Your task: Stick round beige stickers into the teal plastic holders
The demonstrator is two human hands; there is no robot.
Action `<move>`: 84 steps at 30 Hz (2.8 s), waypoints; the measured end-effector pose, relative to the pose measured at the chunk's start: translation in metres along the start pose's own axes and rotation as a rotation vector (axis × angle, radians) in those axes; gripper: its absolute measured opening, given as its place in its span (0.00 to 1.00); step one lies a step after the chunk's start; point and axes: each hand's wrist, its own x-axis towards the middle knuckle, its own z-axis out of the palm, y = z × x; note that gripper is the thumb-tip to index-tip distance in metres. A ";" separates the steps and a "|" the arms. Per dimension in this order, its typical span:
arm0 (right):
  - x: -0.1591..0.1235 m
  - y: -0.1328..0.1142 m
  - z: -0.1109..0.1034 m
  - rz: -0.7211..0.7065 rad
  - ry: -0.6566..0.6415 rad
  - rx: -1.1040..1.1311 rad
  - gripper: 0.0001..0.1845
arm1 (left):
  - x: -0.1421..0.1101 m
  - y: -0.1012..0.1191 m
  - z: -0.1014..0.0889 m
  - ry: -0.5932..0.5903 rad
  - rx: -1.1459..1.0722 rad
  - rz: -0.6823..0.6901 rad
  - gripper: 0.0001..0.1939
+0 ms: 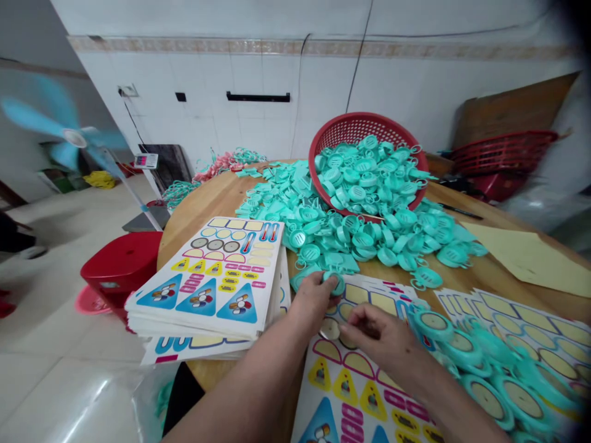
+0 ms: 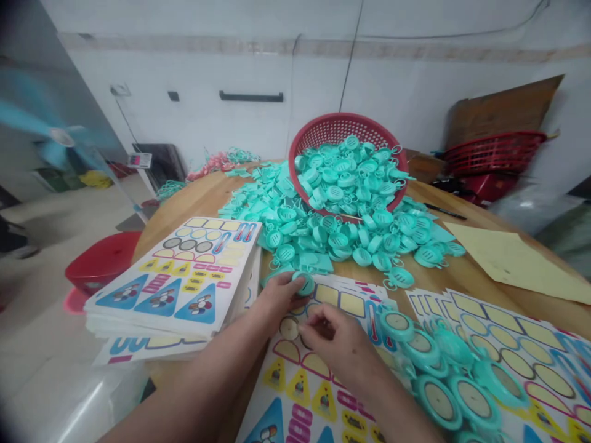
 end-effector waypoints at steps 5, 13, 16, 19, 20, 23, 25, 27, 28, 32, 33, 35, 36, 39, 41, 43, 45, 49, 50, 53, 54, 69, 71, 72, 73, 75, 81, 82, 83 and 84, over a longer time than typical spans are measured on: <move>-0.001 0.007 -0.025 -0.049 0.149 0.015 0.11 | -0.009 0.009 0.003 -0.083 -0.077 -0.021 0.06; 0.002 0.016 -0.039 -0.111 0.318 -0.263 0.10 | -0.025 0.017 0.010 -0.249 -0.129 -0.135 0.08; 0.002 0.014 -0.042 -0.214 0.336 -0.389 0.08 | -0.025 0.016 0.012 -0.198 -0.150 -0.167 0.09; 0.002 0.016 -0.043 -0.301 0.432 -0.445 0.08 | -0.024 0.015 0.012 -0.160 -0.206 -0.143 0.08; 0.002 0.017 -0.042 -0.293 0.474 -0.416 0.08 | -0.023 0.015 0.012 -0.154 -0.234 -0.129 0.09; 0.001 0.019 -0.039 -0.154 0.480 -0.161 0.11 | -0.022 0.014 0.010 -0.166 -0.314 -0.081 0.10; 0.000 0.017 -0.036 -0.059 0.365 0.028 0.14 | -0.022 0.014 0.010 -0.181 -0.353 -0.050 0.12; -0.001 0.012 -0.034 -0.021 0.264 0.139 0.15 | -0.022 0.014 0.010 -0.188 -0.385 -0.036 0.12; -0.002 0.010 -0.032 -0.012 0.236 0.174 0.15 | -0.022 0.014 0.010 -0.189 -0.397 -0.036 0.12; -0.001 0.007 -0.028 -0.002 0.209 0.297 0.13 | -0.024 0.013 0.012 -0.219 -0.425 -0.030 0.11; 0.000 0.009 -0.027 0.001 0.217 0.319 0.13 | -0.024 0.013 0.013 -0.228 -0.431 -0.025 0.12; 0.001 0.012 -0.027 0.004 0.229 0.339 0.13 | -0.025 0.012 0.013 -0.235 -0.445 -0.020 0.12; 0.002 0.013 -0.027 0.001 0.228 0.340 0.13 | -0.026 0.012 0.013 -0.232 -0.454 -0.020 0.12; 0.000 0.014 -0.028 -0.008 0.224 0.329 0.13 | -0.028 0.013 0.014 -0.229 -0.463 -0.038 0.10; -0.001 0.011 -0.029 -0.007 0.247 0.334 0.12 | -0.028 0.013 0.015 -0.239 -0.457 -0.049 0.10; -0.003 0.007 -0.030 0.003 0.272 0.316 0.12 | -0.029 0.013 0.016 -0.248 -0.452 -0.050 0.10; -0.004 0.006 -0.030 0.002 0.288 0.261 0.13 | -0.029 0.012 0.016 -0.251 -0.451 -0.048 0.11; -0.002 0.010 -0.031 -0.060 0.309 0.152 0.14 | -0.029 0.012 0.016 -0.265 -0.439 -0.050 0.13; -0.001 0.012 -0.031 -0.077 0.316 0.129 0.14 | -0.029 0.012 0.015 -0.270 -0.434 -0.050 0.13; 0.000 0.013 -0.034 -0.098 0.352 0.059 0.14 | -0.030 0.013 0.015 -0.275 -0.420 -0.041 0.12; 0.000 0.012 -0.035 -0.101 0.370 0.041 0.13 | -0.030 0.013 0.015 -0.273 -0.418 -0.037 0.12; -0.003 0.017 -0.044 -0.114 0.333 -0.062 0.12 | -0.028 0.012 0.013 -0.318 -0.349 -0.083 0.11; -0.003 0.018 -0.045 -0.108 0.300 -0.060 0.12 | -0.029 0.012 0.014 -0.322 -0.351 -0.088 0.10; -0.003 0.018 -0.046 -0.106 0.274 -0.059 0.13 | -0.029 0.012 0.014 -0.326 -0.348 -0.088 0.10; -0.003 0.018 -0.047 -0.103 0.254 -0.056 0.13 | -0.029 0.013 0.014 -0.332 -0.342 -0.088 0.10; -0.003 0.018 -0.047 -0.091 0.238 -0.050 0.13 | -0.030 0.013 0.014 -0.341 -0.325 -0.086 0.09; -0.006 0.013 -0.046 -0.047 0.211 -0.032 0.12 | -0.030 0.011 0.014 -0.348 -0.297 -0.094 0.10; -0.006 0.013 -0.046 -0.041 0.210 -0.029 0.12 | -0.029 0.011 0.013 -0.354 -0.295 -0.092 0.10; -0.006 0.013 -0.046 -0.039 0.210 -0.023 0.13 | -0.029 0.011 0.013 -0.359 -0.293 -0.091 0.11; -0.005 0.014 -0.046 -0.039 0.205 -0.014 0.13 | -0.029 0.011 0.013 -0.361 -0.293 -0.091 0.11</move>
